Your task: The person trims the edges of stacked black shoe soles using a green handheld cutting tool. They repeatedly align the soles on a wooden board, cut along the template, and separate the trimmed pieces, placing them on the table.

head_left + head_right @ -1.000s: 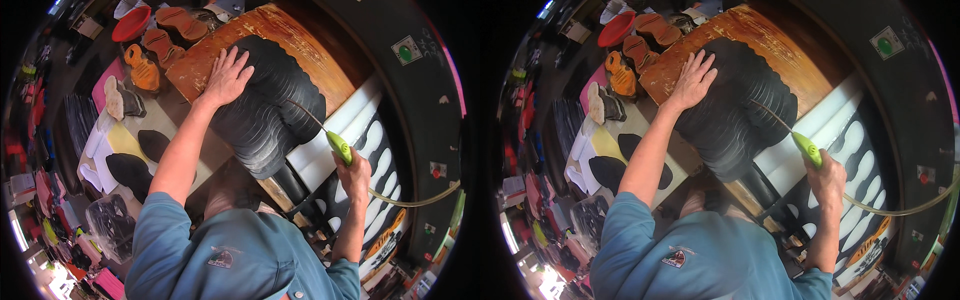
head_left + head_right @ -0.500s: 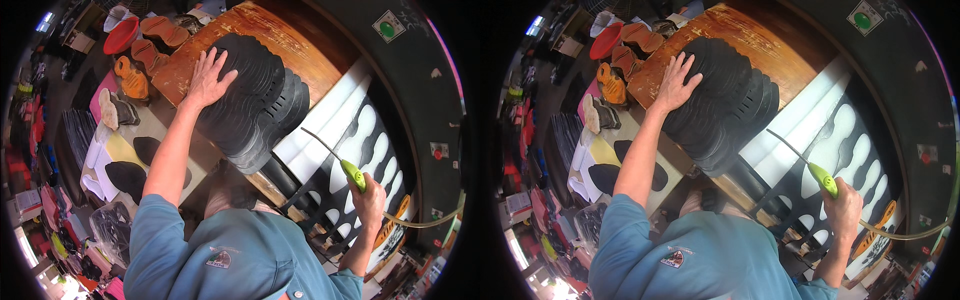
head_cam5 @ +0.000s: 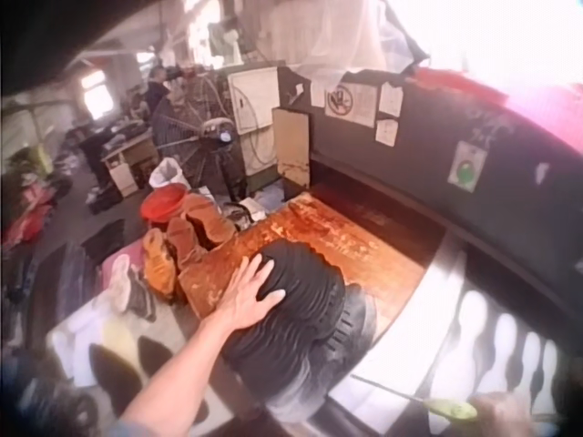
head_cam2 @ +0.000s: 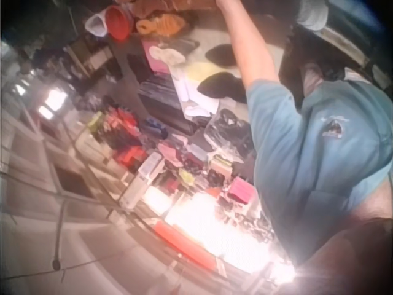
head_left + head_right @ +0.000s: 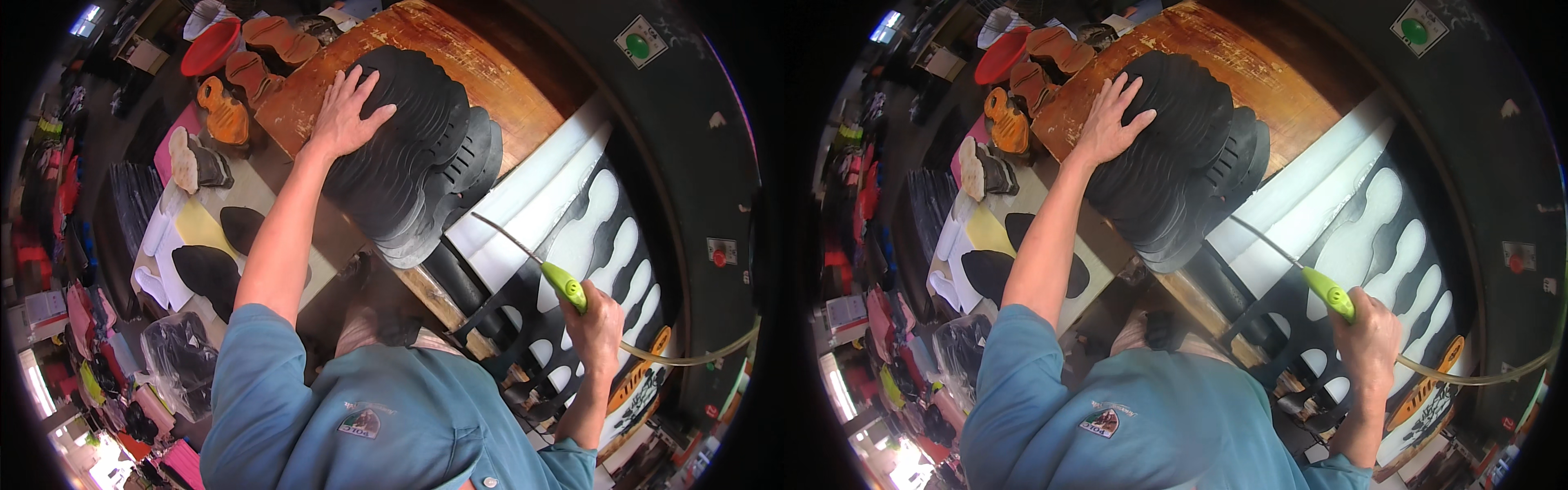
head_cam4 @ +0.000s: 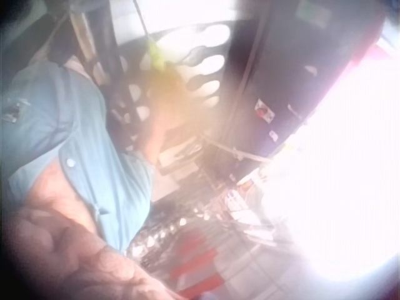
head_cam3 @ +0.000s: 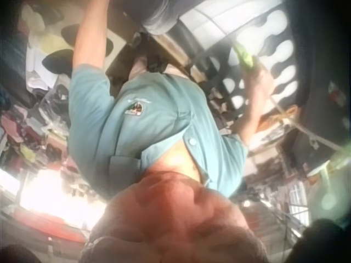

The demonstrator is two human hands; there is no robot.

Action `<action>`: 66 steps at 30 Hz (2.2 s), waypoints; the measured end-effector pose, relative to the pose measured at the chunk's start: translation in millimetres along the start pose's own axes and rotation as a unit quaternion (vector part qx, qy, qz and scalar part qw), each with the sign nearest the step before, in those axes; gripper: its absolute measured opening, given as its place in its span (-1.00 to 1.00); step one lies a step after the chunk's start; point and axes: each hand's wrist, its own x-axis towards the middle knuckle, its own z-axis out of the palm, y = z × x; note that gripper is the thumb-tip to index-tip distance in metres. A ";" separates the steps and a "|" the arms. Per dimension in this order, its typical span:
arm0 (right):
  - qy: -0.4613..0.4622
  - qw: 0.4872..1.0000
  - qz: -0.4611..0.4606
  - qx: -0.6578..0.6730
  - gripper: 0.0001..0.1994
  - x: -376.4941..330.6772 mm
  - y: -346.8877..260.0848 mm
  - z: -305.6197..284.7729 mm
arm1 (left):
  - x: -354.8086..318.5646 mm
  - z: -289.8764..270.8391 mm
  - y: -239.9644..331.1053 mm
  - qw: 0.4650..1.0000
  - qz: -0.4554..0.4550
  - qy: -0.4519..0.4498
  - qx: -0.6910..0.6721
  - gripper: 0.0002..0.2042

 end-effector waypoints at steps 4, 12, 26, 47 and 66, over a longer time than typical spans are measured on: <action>0.006 0.999 -0.032 0.019 -0.76 0.7 -14.6 9.5 | 0.2 -0.1 1.9 1.000 0.000 0.000 0.011 -0.22; 0.005 0.998 -0.032 0.056 -0.73 33.1 -73.6 24.5 | 4.5 -2.1 -0.7 0.987 -0.033 0.034 -0.154 -0.29; 0.022 0.993 -0.012 0.112 -0.66 92.9 -136.7 51.7 | 19.2 21.6 -7.5 0.929 0.095 0.316 -0.167 -0.73; 0.247 0.969 -0.011 -0.014 -0.42 189.4 -41.3 30.9 | -294.6 -176.5 -394.0 0.794 -0.408 0.429 -0.140 -0.58; 0.143 0.922 -0.151 -0.328 -0.59 255.5 100.6 36.2 | -448.5 -271.9 -584.0 0.668 -0.595 0.431 -0.113 -0.22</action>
